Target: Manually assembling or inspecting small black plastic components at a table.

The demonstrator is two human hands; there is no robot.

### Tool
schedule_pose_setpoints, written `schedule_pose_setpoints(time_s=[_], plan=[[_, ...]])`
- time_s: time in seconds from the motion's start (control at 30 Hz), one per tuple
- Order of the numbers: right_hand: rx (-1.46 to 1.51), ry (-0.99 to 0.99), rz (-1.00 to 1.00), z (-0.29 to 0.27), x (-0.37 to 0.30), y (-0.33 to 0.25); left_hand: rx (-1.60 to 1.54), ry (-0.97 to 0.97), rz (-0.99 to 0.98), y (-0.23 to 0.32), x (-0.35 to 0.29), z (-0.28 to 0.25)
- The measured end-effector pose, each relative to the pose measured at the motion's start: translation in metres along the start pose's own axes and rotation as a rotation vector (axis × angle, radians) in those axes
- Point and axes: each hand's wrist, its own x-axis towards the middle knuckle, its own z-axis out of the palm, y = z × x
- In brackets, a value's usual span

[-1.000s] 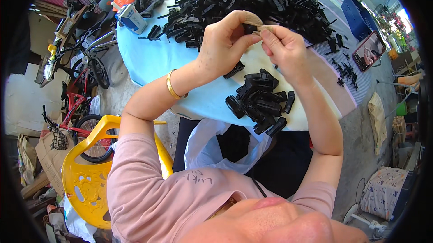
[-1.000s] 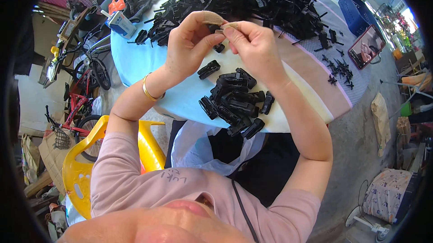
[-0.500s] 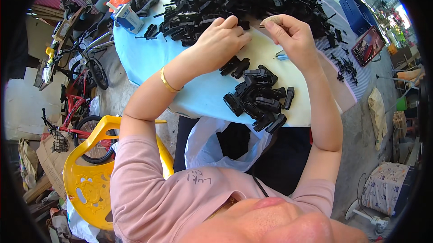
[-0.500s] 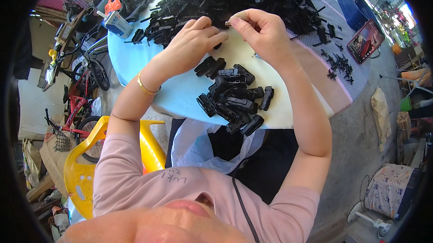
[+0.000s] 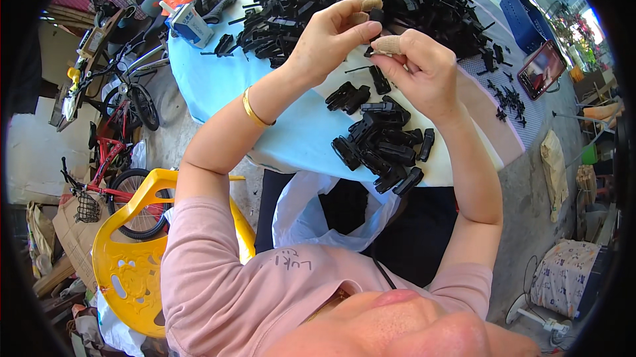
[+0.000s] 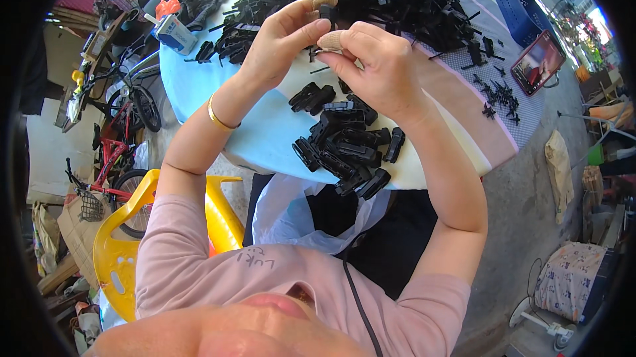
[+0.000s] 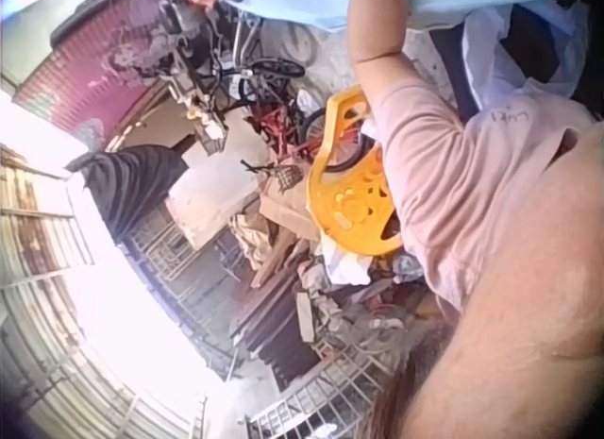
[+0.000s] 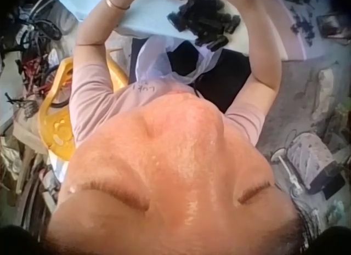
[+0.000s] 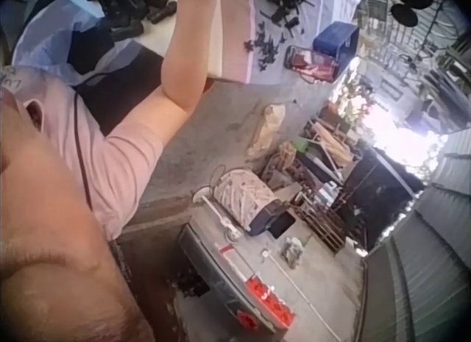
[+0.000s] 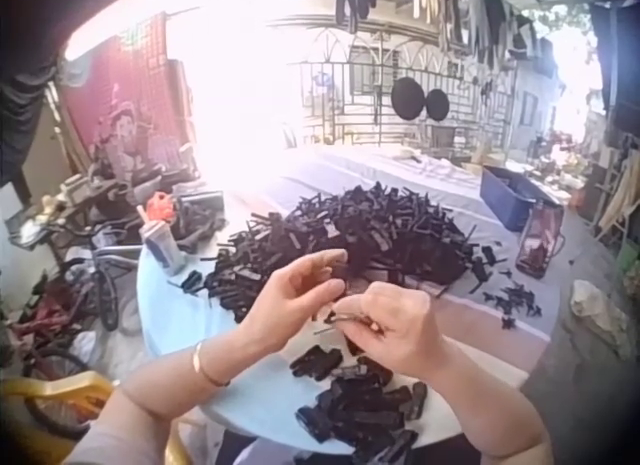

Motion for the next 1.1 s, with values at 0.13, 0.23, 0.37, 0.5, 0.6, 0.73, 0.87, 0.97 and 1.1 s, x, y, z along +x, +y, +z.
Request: schedule_pose_setpoints(time_s=[0.13, 0.23, 0.37, 0.5, 0.6, 0.73, 0.87, 0.97, 1.1], plan=[[-0.012, -0.005, 0.022, -0.004, -0.002, -0.002, 0.153, -0.016, 0.006, -0.001, -0.004, -0.001], [0.205, 0.132, 0.412, 0.001, -0.002, -0.008, 0.025, -0.057, 0.104, 0.000, -0.007, 0.003], [0.409, 0.161, 0.652, -0.004, 0.000, 0.003, 0.016, -0.191, 0.049, 0.013, -0.013, 0.004], [0.542, 0.048, 0.779, -0.005, 0.004, -0.002, 0.229, -0.083, 0.192, 0.002, -0.012, 0.006], [0.771, 0.054, 0.884, -0.010, 0.002, 0.004, -0.018, -0.064, 0.058, 0.009, -0.016, 0.009], [0.612, 0.034, 0.797, -0.002, -0.001, 0.000, -0.114, -0.034, 0.055, 0.004, -0.014, 0.009], [0.432, 0.009, 0.661, 0.003, -0.001, -0.004, 0.093, 0.028, 0.167, 0.000, -0.017, 0.011], [0.409, -0.013, 0.688, 0.003, -0.001, -0.007, 0.154, 0.076, 0.180, -0.002, -0.017, 0.012], [0.492, -0.076, 0.810, 0.001, 0.002, -0.012, 0.240, 0.124, 0.248, 0.000, -0.020, 0.010]])
